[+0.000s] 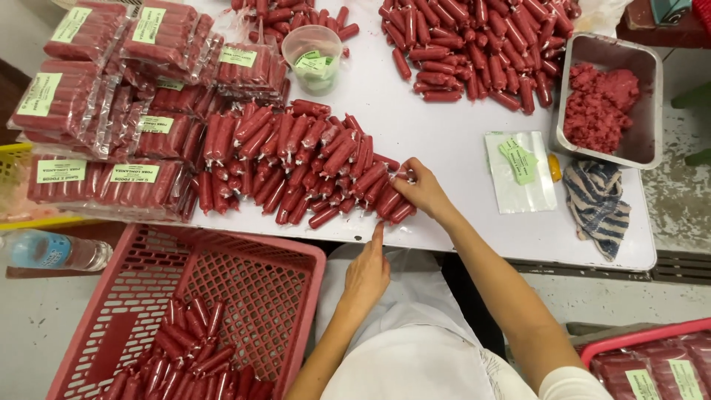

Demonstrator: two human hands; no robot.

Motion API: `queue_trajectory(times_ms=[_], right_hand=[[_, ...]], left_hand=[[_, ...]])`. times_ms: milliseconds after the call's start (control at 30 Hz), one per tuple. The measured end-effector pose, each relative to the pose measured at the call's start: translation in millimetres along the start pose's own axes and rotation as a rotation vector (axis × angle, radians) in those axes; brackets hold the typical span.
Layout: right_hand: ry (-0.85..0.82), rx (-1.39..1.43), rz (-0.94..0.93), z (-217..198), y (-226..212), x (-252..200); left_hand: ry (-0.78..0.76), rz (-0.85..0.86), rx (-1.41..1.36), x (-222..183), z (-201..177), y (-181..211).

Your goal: Manually packaging small red sausages into plastic bags on a production table.

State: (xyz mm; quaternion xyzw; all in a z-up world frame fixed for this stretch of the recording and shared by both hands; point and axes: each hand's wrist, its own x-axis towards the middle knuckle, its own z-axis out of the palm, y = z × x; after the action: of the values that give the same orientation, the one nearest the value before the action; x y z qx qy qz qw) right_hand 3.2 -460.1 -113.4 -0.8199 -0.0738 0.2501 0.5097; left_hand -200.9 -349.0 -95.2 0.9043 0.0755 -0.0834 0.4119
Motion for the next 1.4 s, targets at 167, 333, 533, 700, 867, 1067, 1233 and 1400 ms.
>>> queue_trajectory(times_ms=[167, 333, 533, 700, 867, 1067, 1233, 1400], right_hand=[[0.174, 0.278, -0.102, -11.5, 69.6, -1.2], [0.189, 0.811, -0.072, -57.8, 35.8, -86.8], [0.278, 0.956, -0.096, -130.0, 102.7, -148.0], [0.273, 1.003, -0.13, -149.0, 156.9, -185.6], [0.36, 0.909, -0.195, -124.1, 151.4, -184.3], [0.588, 0.413, -0.372, -86.0, 126.1, -139.1], [0.582, 0.255, -0.31, -73.5, 122.0, -124.9], [0.705, 0.787, -0.154, -44.7, 112.8, -113.6]], left_hand=[[0.109, 0.094, 0.207, -5.5, 17.0, -11.8], [0.617, 0.401, 0.32, -45.4, -51.1, 78.4], [1.139, 0.884, 0.299, 4.7, -49.4, 146.9], [1.088, 0.923, 0.336, 109.6, 70.2, 119.6], [0.18, 0.504, 0.299, 144.5, 122.9, 80.5], [-0.154, 0.191, -0.24, 181.6, 108.8, 66.2], [0.146, 0.251, -0.272, 144.9, 73.8, 89.8], [0.609, 0.625, 0.237, 127.1, 96.0, 103.3]])
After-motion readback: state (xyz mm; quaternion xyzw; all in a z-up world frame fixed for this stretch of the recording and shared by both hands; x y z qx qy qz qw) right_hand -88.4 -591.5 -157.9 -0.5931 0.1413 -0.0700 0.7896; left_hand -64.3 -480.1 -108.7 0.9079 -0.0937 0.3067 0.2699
